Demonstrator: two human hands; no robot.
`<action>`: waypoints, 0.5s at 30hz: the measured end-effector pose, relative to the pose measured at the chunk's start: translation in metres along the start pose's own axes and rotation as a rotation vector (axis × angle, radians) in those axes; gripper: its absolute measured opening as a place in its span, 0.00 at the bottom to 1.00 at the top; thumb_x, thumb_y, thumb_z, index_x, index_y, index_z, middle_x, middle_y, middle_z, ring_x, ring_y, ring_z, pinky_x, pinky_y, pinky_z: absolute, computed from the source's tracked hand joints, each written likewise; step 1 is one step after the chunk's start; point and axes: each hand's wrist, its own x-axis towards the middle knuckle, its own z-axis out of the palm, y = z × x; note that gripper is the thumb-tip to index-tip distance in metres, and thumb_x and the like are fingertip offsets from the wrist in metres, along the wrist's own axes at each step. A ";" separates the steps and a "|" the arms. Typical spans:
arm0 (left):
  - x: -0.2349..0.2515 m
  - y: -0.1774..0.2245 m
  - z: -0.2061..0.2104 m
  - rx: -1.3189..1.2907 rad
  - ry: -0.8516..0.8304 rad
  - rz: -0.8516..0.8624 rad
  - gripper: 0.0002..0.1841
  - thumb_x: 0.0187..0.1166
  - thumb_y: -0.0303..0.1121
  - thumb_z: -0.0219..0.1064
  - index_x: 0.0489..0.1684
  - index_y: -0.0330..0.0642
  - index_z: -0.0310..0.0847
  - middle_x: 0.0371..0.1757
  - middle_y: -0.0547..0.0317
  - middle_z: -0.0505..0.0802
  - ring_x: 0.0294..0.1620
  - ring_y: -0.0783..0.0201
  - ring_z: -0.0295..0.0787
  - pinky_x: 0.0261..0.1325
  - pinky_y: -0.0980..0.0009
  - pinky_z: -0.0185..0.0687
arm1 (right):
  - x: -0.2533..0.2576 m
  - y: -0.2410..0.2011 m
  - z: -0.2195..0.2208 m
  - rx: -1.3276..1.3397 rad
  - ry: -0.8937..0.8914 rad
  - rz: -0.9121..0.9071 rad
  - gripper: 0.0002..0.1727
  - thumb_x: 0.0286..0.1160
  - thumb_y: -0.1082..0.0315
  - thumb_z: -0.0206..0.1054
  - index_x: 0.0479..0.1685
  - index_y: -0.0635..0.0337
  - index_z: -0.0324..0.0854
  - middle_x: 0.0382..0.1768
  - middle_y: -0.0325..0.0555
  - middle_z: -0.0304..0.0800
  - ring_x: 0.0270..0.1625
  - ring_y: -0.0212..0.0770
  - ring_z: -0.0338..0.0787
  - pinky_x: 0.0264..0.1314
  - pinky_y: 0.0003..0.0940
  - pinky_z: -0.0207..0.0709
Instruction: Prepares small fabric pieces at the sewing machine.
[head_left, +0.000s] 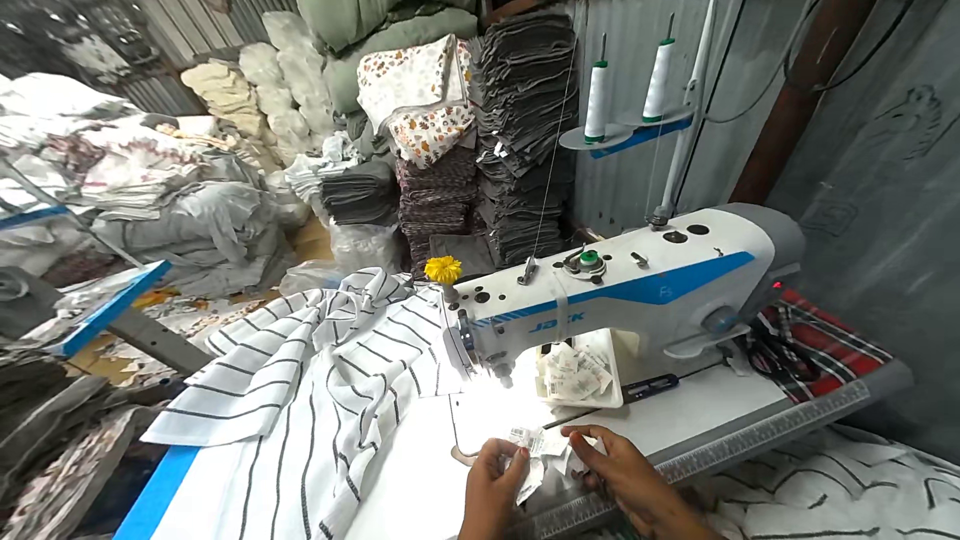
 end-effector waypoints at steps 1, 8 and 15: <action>-0.001 0.000 0.001 0.007 0.004 -0.005 0.08 0.79 0.37 0.68 0.41 0.40 0.83 0.28 0.64 0.87 0.25 0.73 0.80 0.33 0.73 0.78 | 0.001 0.001 0.001 0.006 0.002 -0.008 0.21 0.78 0.59 0.73 0.64 0.61 0.81 0.45 0.43 0.89 0.35 0.32 0.89 0.37 0.26 0.85; -0.001 0.001 -0.005 0.014 0.102 -0.018 0.06 0.76 0.31 0.66 0.34 0.40 0.76 0.20 0.66 0.80 0.19 0.74 0.74 0.27 0.75 0.71 | 0.005 -0.003 -0.006 -0.031 0.080 -0.023 0.15 0.67 0.71 0.78 0.52 0.62 0.86 0.40 0.44 0.92 0.34 0.33 0.90 0.36 0.26 0.84; -0.001 0.005 -0.014 0.384 -0.009 0.179 0.13 0.77 0.28 0.61 0.49 0.40 0.93 0.50 0.55 0.96 0.52 0.64 0.92 0.59 0.62 0.87 | -0.006 -0.022 -0.005 0.121 0.023 -0.055 0.14 0.68 0.73 0.76 0.52 0.61 0.86 0.43 0.43 0.93 0.35 0.31 0.90 0.34 0.23 0.83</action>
